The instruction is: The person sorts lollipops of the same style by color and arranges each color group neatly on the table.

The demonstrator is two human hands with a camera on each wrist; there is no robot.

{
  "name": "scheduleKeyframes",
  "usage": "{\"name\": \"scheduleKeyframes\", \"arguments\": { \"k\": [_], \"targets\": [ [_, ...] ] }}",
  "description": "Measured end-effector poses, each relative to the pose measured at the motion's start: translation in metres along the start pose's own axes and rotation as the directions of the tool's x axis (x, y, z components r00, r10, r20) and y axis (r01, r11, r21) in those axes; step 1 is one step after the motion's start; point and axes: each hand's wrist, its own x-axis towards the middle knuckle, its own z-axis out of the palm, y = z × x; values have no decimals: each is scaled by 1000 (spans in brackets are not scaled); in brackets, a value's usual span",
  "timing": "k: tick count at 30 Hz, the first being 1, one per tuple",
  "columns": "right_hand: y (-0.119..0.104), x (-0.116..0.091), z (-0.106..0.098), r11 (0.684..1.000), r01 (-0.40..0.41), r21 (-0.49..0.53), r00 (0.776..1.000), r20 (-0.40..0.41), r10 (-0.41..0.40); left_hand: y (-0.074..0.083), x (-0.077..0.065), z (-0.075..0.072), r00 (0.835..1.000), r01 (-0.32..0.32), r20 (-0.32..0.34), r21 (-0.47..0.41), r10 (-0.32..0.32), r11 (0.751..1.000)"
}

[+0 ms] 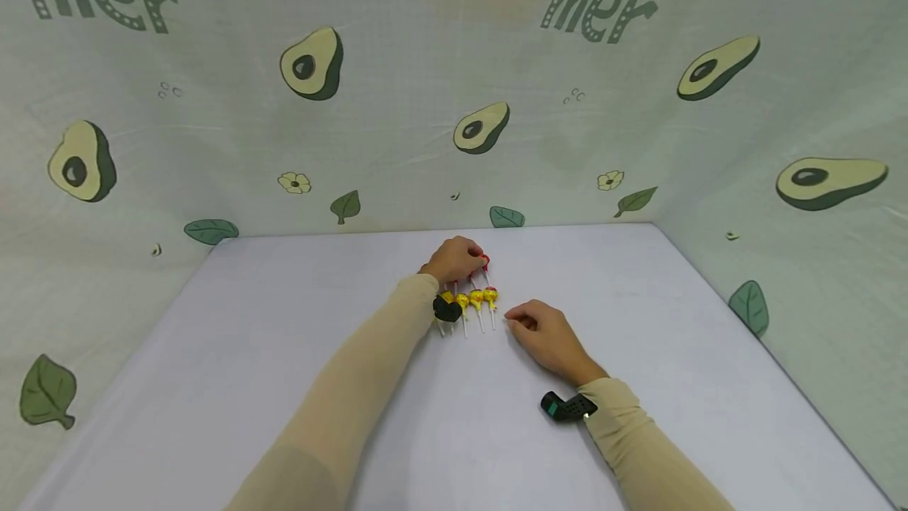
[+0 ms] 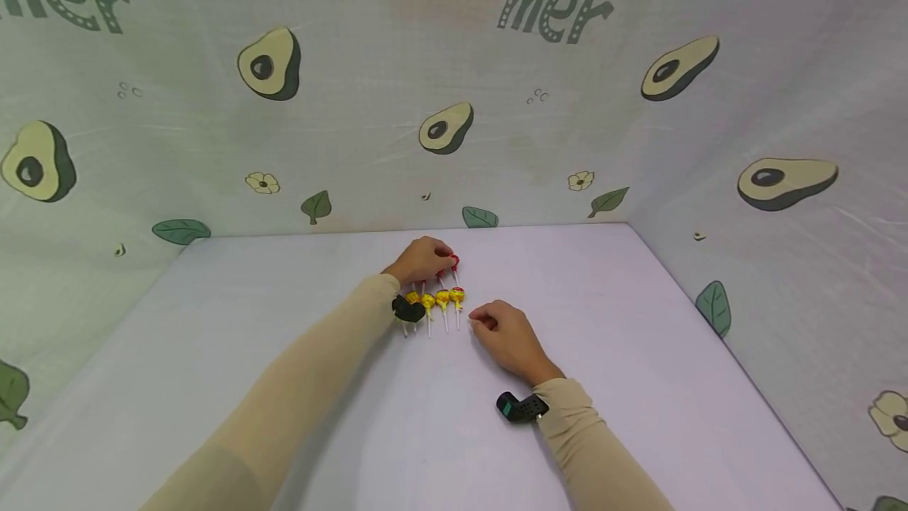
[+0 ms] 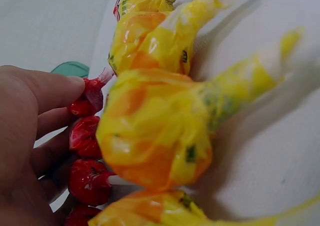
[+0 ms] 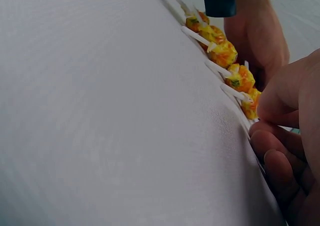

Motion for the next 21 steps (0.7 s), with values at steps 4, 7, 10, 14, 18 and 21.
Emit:
{"name": "scheduleKeyframes", "arguments": {
  "k": [4, 7, 10, 14, 18, 21],
  "targets": [
    [0, 0, -1, 1000, 3, 4, 1000, 0, -3, 0, 0, 1, 1000, 15, 3, 3, -15, 1000],
    [-1, 0, -2, 1000, 6, 7, 1000, 2, -6, -1, 1, 1, 999, 37, 11, 13, -37, 999],
    [-2, 0, -2, 1000, 10, 7, 1000, 3, -10, -3, 2, 1, 999, 32, 10, 36, -32, 999],
    [-1, 0, -2, 1000, 3, 0, 1000, 4, -3, -3, 3, 1, 1000, 9, 6, 57, -9, 998],
    [-2, 0, -2, 1000, -9, -5, 1000, 7, 9, -3, 2, 1, 1000, 2, 16, 57, -2, 998],
    [-2, -1, -1, 1000, -10, -5, 1000, 6, 10, -4, 2, 0, 1000, 9, 23, 39, -10, 999]
  ]
}}
